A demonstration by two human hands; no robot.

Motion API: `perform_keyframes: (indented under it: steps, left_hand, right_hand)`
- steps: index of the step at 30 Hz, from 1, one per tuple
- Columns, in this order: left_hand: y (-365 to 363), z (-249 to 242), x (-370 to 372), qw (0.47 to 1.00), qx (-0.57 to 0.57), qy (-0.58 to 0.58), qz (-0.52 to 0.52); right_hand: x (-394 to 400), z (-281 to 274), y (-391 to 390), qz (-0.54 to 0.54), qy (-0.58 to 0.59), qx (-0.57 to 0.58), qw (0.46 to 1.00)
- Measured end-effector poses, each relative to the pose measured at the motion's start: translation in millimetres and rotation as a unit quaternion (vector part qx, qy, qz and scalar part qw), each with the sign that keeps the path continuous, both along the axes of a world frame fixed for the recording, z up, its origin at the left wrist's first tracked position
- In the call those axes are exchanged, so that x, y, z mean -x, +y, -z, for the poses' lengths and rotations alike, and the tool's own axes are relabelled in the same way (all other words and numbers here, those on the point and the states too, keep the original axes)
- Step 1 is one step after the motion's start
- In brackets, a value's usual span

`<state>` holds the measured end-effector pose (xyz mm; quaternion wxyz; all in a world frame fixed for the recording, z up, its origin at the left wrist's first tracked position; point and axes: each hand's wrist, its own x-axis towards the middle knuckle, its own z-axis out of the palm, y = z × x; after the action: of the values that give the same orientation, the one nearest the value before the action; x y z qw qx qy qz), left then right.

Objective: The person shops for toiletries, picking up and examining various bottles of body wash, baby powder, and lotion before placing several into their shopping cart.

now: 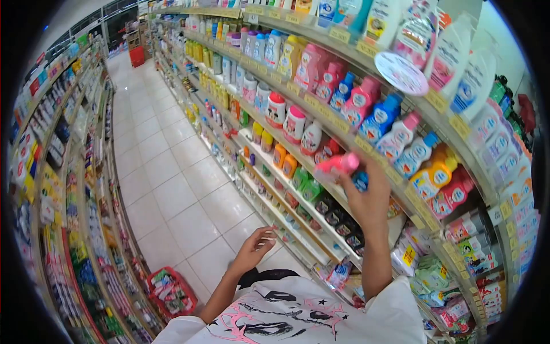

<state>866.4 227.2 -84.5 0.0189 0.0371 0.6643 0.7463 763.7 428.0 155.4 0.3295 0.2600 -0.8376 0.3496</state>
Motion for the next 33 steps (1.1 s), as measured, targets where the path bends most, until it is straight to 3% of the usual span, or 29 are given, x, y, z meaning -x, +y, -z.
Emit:
perform_keyframes:
  steps: [1, 3, 10, 13, 24, 27, 33]
  left_hand:
    - [-17, 7, 15, 1.0, -0.014, -0.023, 0.001]
    - [-50, 21, 49, 0.999, -0.022, -0.046, 0.019]
    - [-182, 33, 138, 0.984, 0.111, -0.051, 0.129]
    - [-220, 41, 160, 0.982, 0.123, -0.096, 0.107]
    - [-256, 56, 189, 0.96, 0.129, -0.148, 0.197]
    - [-260, 63, 195, 0.965, 0.104, -0.148, 0.191]
    - [-250, 55, 206, 0.937, 0.141, -0.173, 0.27]
  right_hand:
    - [21, -13, -16, 0.01, 0.006, 0.0, 1.0]
    - [60, -31, -47, 0.055, 0.142, -0.02, 0.988]
    - [150, -51, -109, 0.188, 0.121, -0.024, 0.974]
    - [167, -49, -117, 0.224, 0.061, -0.013, 0.973]
    - [217, -41, -112, 0.262, -0.014, -0.022, 0.965]
    - [215, -43, -116, 0.256, -0.042, 0.022, 0.965]
    - [208, -13, -111, 0.257, 0.08, 0.014, 0.963]
